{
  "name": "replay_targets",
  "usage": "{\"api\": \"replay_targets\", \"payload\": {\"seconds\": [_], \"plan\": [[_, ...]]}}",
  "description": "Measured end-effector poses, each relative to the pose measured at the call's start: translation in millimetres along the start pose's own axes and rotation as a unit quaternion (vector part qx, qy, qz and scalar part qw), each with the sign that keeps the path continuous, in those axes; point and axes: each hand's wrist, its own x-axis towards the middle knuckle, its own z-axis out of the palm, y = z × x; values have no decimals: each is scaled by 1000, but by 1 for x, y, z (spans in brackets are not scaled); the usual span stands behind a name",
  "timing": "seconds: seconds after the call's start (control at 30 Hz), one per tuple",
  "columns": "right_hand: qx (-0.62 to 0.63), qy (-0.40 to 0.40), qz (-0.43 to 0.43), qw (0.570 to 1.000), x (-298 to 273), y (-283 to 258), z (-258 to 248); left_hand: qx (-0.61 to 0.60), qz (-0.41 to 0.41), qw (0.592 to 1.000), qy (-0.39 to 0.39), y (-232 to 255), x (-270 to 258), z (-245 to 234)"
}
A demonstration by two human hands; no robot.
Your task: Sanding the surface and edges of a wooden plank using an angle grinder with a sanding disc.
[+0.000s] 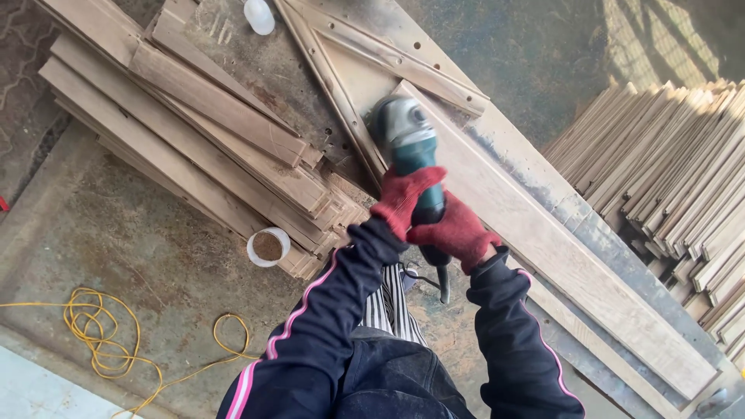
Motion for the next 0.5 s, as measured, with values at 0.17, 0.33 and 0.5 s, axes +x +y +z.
{"api": "replay_targets", "payload": {"seconds": [0.17,0.33,0.5], "plan": [[64,62,-32,996,16,-2,-20,4,38,998,-54,20,16,41],[29,28,-4,999,8,-1,-11,-32,33,998,-36,14,-5,15],[11,14,-14,1000,18,2,-6,-59,25,998,-29,26,1,7]]}}
